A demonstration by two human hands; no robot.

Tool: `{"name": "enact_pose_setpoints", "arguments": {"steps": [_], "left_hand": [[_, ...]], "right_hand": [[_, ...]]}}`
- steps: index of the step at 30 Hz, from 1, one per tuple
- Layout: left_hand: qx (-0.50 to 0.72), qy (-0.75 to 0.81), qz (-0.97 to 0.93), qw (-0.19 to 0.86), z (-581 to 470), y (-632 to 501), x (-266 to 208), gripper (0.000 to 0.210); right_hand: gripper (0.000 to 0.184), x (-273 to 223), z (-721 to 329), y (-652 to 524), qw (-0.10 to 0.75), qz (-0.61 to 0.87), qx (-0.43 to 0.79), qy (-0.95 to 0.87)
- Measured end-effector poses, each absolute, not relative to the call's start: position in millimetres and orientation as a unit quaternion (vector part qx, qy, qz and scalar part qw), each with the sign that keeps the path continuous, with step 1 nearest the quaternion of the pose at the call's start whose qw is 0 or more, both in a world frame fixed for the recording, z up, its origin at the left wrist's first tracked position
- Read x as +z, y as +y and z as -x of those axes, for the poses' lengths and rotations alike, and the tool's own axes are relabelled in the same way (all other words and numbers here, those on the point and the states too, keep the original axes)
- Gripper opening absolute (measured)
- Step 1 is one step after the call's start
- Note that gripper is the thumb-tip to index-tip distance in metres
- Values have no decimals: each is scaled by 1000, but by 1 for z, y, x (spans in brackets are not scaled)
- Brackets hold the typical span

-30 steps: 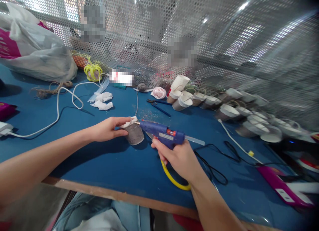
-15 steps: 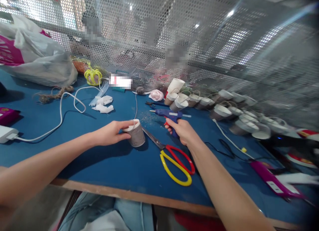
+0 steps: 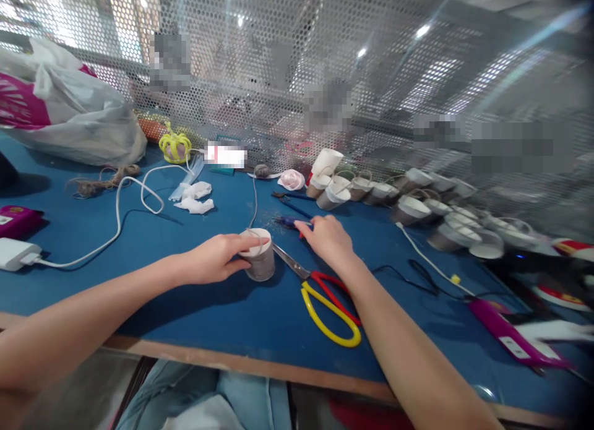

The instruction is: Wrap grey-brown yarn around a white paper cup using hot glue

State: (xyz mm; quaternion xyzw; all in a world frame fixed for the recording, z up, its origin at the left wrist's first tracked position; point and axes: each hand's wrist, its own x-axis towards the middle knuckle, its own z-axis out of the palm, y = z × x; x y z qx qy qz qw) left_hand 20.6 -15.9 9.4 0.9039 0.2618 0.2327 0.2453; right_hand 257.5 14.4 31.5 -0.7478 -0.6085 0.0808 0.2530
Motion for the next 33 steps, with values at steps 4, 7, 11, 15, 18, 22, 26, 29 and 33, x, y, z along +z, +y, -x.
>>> {"name": "enact_pose_setpoints", "arguments": {"steps": [4,7,11,15,18,22,26,29,33], "left_hand": [[234,251,-910,232,-21,-17,9,48],[234,235,-918,218,-21,-18,10,39],[233,219,-923,214,-22,-18,11,27],[227,236,-920,216,-21,-16,9,36],[230,256,-904,254,-20,-14,9,38],[225,296,-872,318,-18,-13,12,23],[221,300,-857,356,-18,-12,13,21],[220,288,-850,383,-18,-12,14,20],[216,283,-850,389,-18,-13,16,20]], "right_hand": [[33,57,-218,-11,294,554,193,-755],[40,64,-196,-19,255,499,228,-796],[30,61,-187,-16,208,512,269,-789],[18,58,-192,-21,295,520,333,-729],[17,56,-199,-28,361,516,351,-693],[18,49,-208,-33,409,520,336,-671],[20,40,-214,-33,439,532,312,-653],[21,33,-216,-31,445,534,304,-651],[21,28,-217,-29,450,538,299,-647]]}}
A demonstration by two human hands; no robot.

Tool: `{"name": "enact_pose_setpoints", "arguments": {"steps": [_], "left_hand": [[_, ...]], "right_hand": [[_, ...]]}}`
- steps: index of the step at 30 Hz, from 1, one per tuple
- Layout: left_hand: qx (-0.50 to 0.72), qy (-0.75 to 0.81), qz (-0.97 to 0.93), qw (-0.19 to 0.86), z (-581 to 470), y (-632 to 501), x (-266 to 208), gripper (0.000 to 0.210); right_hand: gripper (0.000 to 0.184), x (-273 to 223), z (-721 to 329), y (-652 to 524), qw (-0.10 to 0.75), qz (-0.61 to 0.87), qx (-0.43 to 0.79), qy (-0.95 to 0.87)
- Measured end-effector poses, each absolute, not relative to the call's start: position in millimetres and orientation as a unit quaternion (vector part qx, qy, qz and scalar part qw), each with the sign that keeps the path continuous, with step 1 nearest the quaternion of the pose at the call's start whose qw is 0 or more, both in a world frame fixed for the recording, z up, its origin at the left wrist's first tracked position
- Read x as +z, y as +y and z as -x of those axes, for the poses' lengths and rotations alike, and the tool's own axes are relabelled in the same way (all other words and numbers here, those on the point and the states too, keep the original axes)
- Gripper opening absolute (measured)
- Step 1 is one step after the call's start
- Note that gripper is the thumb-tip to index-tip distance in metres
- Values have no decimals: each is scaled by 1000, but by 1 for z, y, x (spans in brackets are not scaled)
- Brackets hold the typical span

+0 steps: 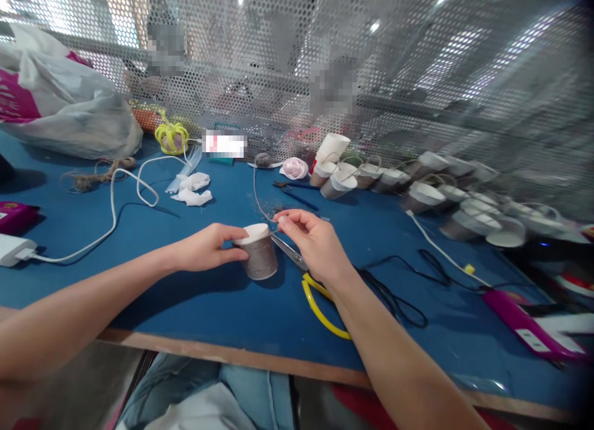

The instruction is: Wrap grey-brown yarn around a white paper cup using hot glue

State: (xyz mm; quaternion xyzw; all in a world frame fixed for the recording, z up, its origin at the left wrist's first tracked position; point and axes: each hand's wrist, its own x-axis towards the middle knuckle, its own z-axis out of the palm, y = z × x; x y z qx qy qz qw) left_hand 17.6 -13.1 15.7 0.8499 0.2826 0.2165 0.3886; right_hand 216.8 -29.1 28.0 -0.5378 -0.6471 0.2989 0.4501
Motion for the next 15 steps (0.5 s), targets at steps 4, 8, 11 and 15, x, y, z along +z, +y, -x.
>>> {"name": "enact_pose_setpoints", "arguments": {"steps": [4,8,11,15], "left_hand": [[219,271,-852,391,-17,-14,18,20],[216,257,-852,402,-17,-15,20,19],[215,252,-853,403,-17,-16,21,19],[215,245,-855,404,-16,-16,21,20]], "right_hand": [[21,26,-217,-30,447,540,302,-646],[21,24,-216,-31,452,540,307,-640],[21,22,-215,-32,456,540,329,-626],[21,17,-215,-30,460,529,366,-612]]}}
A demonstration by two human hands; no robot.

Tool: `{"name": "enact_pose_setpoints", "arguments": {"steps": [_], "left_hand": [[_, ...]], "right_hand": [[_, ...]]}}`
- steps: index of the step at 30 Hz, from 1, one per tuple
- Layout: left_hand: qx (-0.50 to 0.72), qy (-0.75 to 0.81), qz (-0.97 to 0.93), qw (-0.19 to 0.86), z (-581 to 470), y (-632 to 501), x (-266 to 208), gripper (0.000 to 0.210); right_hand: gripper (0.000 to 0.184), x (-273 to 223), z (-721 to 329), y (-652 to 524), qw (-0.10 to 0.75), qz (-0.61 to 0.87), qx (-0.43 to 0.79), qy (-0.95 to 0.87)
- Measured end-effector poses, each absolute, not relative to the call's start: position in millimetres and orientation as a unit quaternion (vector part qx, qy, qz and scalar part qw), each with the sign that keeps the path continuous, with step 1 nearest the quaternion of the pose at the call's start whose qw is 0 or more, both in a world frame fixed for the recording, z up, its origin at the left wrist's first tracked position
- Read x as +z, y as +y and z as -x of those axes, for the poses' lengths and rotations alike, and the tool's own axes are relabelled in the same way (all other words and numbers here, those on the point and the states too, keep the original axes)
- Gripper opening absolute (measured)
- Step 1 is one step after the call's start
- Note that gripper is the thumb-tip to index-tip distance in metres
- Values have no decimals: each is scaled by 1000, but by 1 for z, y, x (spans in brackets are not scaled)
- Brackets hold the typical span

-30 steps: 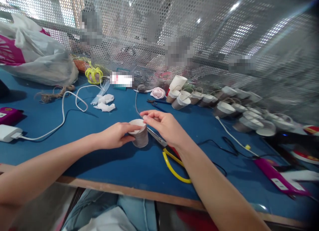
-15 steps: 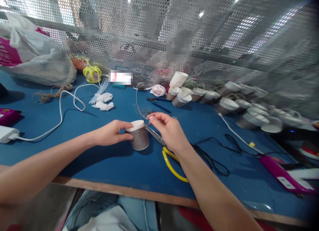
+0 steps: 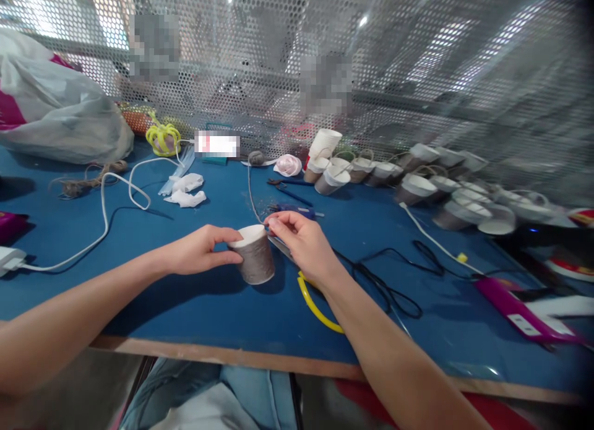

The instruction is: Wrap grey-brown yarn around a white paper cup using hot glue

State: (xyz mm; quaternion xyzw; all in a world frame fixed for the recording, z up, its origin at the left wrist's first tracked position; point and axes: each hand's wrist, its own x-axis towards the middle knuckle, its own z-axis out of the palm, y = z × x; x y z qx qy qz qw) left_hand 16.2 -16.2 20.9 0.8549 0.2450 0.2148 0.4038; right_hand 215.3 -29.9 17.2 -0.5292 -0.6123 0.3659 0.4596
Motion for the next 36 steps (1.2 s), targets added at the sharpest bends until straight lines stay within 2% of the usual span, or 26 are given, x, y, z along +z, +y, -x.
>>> {"name": "enact_pose_setpoints", "arguments": {"steps": [14,26,36], "left_hand": [[212,194,-846,448,-14,-19,24,19],[229,193,-834,463,-14,-18,24,15],[211,230,-847,431,-14,-17,23,20]], "right_hand": [[27,11,-208,-35,452,499,443,-592],[25,6,-207,-36,448,515,387,-620],[24,10,-200,-41,428,558,269,-658]]}}
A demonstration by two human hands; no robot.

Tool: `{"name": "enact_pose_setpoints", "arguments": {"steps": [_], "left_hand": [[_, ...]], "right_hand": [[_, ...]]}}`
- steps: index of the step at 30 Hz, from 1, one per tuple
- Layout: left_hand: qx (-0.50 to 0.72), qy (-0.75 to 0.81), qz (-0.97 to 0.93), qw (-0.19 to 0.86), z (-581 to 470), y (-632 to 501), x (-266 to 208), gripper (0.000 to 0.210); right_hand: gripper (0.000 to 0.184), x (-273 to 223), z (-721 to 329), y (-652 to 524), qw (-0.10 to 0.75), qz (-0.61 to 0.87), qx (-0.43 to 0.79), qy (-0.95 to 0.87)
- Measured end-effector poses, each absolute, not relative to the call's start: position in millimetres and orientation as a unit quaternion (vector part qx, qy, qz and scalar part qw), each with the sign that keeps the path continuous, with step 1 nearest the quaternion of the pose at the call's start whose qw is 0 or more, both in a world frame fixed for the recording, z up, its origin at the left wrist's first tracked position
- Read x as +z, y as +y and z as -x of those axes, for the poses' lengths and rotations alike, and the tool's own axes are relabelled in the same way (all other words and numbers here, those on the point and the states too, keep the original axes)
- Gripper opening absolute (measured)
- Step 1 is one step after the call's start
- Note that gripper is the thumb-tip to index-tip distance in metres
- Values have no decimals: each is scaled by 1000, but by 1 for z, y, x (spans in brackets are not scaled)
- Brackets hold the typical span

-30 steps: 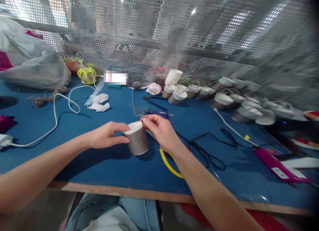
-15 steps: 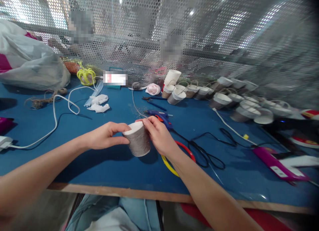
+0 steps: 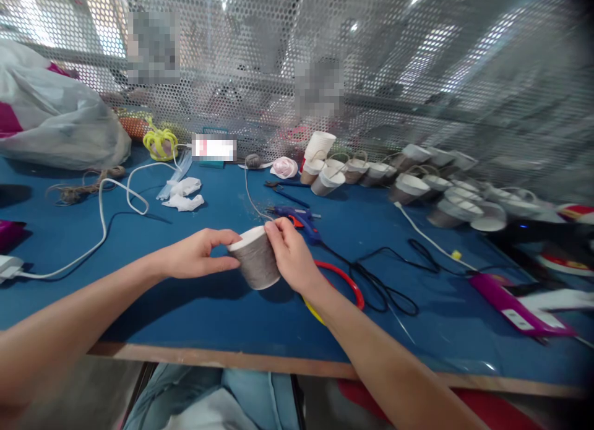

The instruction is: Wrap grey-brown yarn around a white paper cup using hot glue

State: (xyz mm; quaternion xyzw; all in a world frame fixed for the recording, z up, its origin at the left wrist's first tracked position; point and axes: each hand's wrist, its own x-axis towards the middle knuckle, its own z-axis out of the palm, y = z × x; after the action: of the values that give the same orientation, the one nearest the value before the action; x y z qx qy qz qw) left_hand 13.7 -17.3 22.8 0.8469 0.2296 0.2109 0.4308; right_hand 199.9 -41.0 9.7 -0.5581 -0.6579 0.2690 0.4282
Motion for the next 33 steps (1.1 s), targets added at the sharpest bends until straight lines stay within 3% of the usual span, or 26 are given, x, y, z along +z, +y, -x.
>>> {"name": "enact_pose_setpoints", "arguments": {"steps": [10,18,33], "left_hand": [[259,332,-776,469,-29,-26,19,21],[302,349,-777,429,-32,-29,18,15],[285,321,-793,433,-26,-21,14,15]], "right_hand": [[19,3,-187,-43,407,570,138,-700],[14,0,-185,-44,414,547,67,-724],[14,1,-189,-44,438,522,147,-717]]}}
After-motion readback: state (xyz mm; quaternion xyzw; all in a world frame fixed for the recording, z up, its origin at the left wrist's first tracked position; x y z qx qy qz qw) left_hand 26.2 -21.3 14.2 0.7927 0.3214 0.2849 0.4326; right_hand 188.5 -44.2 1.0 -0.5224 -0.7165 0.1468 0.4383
